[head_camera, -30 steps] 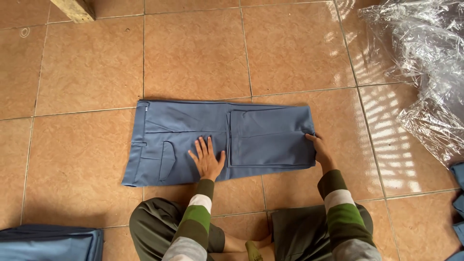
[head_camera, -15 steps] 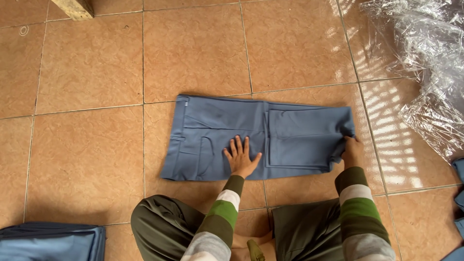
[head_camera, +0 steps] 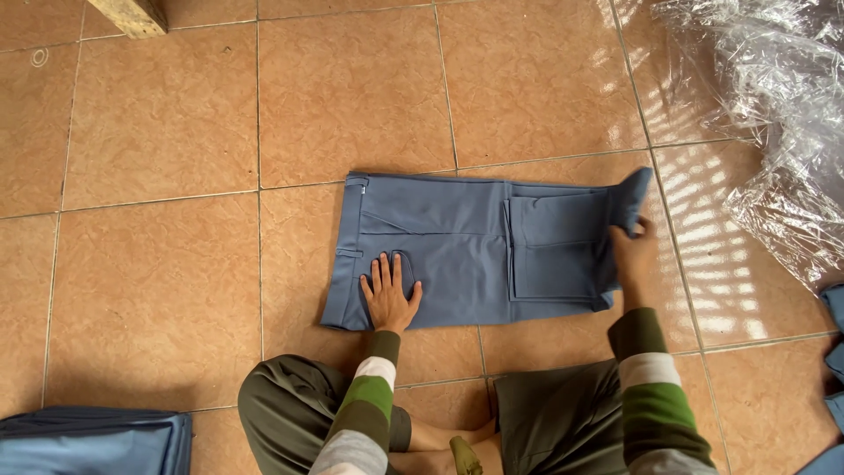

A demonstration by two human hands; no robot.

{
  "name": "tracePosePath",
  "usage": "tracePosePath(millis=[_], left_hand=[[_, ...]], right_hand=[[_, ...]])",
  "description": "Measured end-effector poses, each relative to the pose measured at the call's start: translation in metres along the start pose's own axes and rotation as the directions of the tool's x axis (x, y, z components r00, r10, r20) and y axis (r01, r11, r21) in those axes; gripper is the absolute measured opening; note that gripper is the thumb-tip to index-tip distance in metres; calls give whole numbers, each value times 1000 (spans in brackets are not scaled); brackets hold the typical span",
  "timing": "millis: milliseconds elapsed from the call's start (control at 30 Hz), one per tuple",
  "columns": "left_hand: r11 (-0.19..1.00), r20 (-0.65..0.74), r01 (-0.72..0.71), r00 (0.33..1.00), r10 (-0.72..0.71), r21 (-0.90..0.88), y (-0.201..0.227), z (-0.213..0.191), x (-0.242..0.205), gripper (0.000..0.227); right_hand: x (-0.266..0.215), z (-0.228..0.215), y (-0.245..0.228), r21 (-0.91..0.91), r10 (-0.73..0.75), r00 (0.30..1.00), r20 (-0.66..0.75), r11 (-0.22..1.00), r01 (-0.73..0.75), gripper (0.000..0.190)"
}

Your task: Folding blue trousers into neat rectangles on the floor of a factory.

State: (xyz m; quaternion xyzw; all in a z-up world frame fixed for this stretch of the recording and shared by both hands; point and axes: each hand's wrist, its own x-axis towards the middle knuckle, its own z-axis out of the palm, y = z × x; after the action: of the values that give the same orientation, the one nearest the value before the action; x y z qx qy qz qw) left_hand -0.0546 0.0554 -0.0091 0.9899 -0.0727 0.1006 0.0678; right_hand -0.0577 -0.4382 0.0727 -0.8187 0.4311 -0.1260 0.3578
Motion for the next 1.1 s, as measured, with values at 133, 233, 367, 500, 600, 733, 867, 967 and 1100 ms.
tracePosePath(millis=[133, 233, 367, 500, 600, 733, 867, 967, 1100], left_hand=[[1000, 25, 28, 999, -28, 15, 3, -6, 1, 78], [997, 97, 5, 995, 3, -79, -13, -12, 4, 77], [995, -149, 103, 983, -104, -13, -56, -6, 7, 67], [973, -234, 230, 947, -220, 17, -79, -18, 3, 62], [953, -235, 304, 927, -293, 10, -69, -6, 3, 59], [933, -177, 359, 916, -359, -33, -45, -12, 4, 59], [937, -187, 331, 919, -347, -109, -31, -14, 5, 61], [952, -218, 259, 931, -291, -164, -23, -18, 5, 61], [959, -204, 186, 951, -231, -214, -26, -13, 5, 55]], right_hand=[[-54, 71, -30, -104, -113, 991, 73, 987, 120, 72], [-138, 83, -95, -175, -197, 959, 202, 957, 233, 67], [-192, 107, -107, -438, -255, 901, 352, 805, 400, 60], [-185, 128, -70, -486, -345, 882, 320, 739, 466, 65], [-181, 129, -68, -500, -338, 889, 309, 737, 454, 66], [-170, 126, -68, -512, -304, 905, 299, 749, 421, 64], [-146, 121, -67, -519, -200, 923, 329, 778, 354, 66], [-125, 116, -64, -527, -141, 926, 350, 788, 319, 67], [-83, 132, -29, -479, -159, 923, 351, 816, 323, 65]])
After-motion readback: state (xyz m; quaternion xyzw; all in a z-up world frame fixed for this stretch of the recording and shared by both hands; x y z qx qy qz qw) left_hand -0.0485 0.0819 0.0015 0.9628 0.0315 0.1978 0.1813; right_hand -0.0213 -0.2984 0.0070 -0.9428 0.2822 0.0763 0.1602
